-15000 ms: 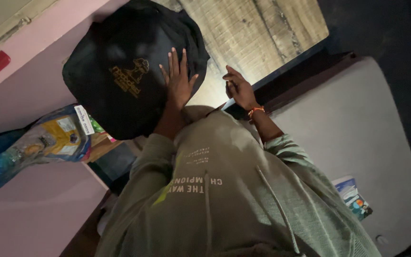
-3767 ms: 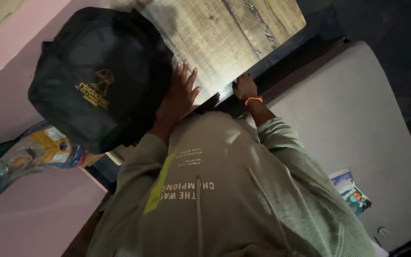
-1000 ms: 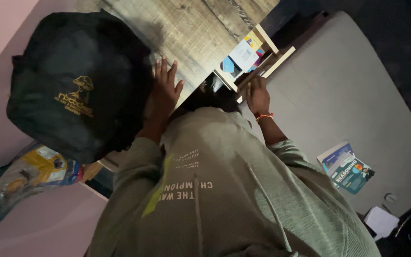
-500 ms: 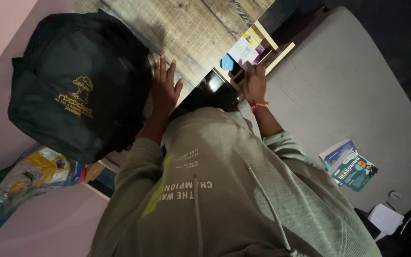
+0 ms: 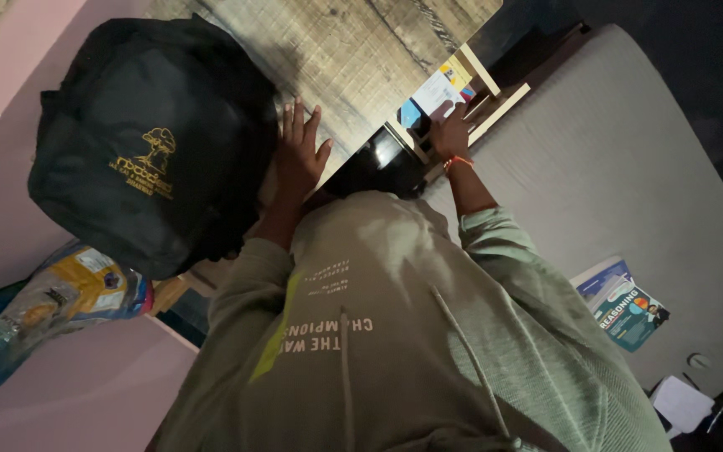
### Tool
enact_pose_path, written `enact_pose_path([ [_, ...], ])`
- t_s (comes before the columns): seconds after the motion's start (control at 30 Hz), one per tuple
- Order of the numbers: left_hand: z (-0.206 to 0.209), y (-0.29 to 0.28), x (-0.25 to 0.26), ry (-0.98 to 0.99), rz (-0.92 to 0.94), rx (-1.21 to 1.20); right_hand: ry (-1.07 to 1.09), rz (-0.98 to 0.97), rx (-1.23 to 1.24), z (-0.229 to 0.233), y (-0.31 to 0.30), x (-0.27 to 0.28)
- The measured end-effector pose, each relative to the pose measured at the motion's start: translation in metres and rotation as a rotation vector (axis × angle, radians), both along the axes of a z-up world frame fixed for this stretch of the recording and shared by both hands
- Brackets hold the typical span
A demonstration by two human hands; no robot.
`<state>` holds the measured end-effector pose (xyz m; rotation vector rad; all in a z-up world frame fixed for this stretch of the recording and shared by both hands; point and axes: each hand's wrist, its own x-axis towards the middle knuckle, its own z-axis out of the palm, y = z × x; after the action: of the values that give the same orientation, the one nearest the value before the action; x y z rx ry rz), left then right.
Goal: The person opens a drawer and removes various items including papers, pens, and books, placing them on the table. The person then closes the drawer.
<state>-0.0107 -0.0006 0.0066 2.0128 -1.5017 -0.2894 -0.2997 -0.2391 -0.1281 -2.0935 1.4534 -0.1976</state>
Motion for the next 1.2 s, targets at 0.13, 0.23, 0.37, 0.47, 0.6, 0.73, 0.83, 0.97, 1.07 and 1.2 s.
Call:
enact_pose_path([
  [0.13, 0.002, 0.002, -0.002, 0.044, 0.007, 0.008, 0.077, 0.02, 0.017, 0.006, 0.013, -0.001],
  [0.23, 0.003, 0.002, -0.001, 0.055, 0.007, 0.004, 0.033, -0.096, 0.115, 0.01, 0.016, 0.001],
  [0.37, -0.001, 0.002, 0.001, 0.04, 0.001, 0.015, 0.06, -0.056, 0.113, 0.013, 0.016, -0.002],
  [0.47, -0.008, 0.002, 0.002, 0.03, -0.005, 0.001, 0.132, -0.085, 0.131, 0.013, 0.017, -0.003],
  [0.6, -0.017, 0.003, 0.002, 0.044, 0.009, 0.025, 0.169, -0.088, 0.122, 0.012, 0.017, -0.006],
  [0.73, -0.02, 0.003, 0.005, 0.049, -0.009, 0.011, 0.126, -0.101, 0.088, 0.014, 0.023, -0.013],
  [0.83, -0.02, 0.003, 0.006, 0.044, -0.015, 0.02, 0.138, -0.104, 0.115, 0.017, 0.023, -0.018],
  [0.97, -0.016, 0.003, 0.007, 0.052, -0.031, 0.005, 0.19, -0.059, 0.152, 0.023, 0.022, -0.022],
  [1.07, -0.01, 0.004, 0.006, 0.08, -0.02, 0.011, 0.177, -0.117, 0.19, 0.029, 0.024, -0.023],
  [1.2, -0.007, 0.004, 0.004, 0.087, -0.002, 0.015, 0.139, -0.115, 0.16, 0.033, 0.027, -0.025],
])
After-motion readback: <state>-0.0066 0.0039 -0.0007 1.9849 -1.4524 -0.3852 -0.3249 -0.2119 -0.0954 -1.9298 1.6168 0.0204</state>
